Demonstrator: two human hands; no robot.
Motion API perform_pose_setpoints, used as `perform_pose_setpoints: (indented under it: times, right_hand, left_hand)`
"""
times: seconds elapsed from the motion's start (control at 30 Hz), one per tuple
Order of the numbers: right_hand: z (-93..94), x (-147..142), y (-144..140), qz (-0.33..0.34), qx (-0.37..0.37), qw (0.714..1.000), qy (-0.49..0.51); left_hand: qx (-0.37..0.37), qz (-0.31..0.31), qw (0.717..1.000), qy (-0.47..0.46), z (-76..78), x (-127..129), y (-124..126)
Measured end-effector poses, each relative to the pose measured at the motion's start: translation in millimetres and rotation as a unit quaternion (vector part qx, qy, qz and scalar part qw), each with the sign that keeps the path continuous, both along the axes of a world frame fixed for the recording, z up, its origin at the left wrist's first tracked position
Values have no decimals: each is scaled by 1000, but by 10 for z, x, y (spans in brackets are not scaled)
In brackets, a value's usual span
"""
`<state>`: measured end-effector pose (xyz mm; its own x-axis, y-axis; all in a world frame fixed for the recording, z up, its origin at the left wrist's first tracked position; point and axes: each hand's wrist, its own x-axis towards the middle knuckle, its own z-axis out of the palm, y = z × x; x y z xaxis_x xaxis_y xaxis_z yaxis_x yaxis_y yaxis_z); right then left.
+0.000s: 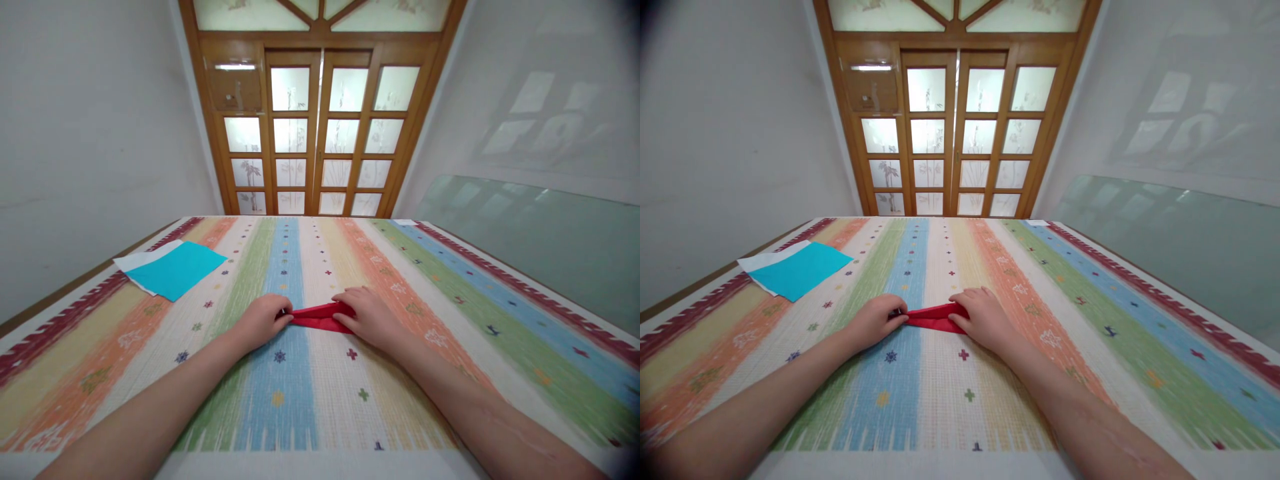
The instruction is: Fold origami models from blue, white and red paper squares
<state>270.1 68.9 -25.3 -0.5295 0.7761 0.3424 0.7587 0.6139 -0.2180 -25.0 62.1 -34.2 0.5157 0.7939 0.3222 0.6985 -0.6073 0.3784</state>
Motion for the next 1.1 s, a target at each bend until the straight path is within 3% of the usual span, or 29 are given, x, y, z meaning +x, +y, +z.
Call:
perform_pose_setpoints:
  times: [0.2,0.33,0.47,0.73,0.93,1.1]
  right_hand:
    - [144,-38,-126,15,78,997,21]
    - [203,-105,-200,22,92,995,-2]
    - [171,-167,-231,33,92,995,-22]
    - [171,-177,-273,144,-1,990,-13]
    - [51,-245,-250,91,-39,995,31]
    - [-20,-312,-231,99,-52,994,17]
  left_hand:
    - [38,-15,997,-61,28,-12,-102]
    - [87,-57,994,-37,35,0,-153]
    - [89,-96,991,10,31,6,-156]
    - [42,-118,990,66,15,9,-155]
    - [38,-118,991,55,-44,21,-132]
    - [20,-133,990,49,-11,28,-145]
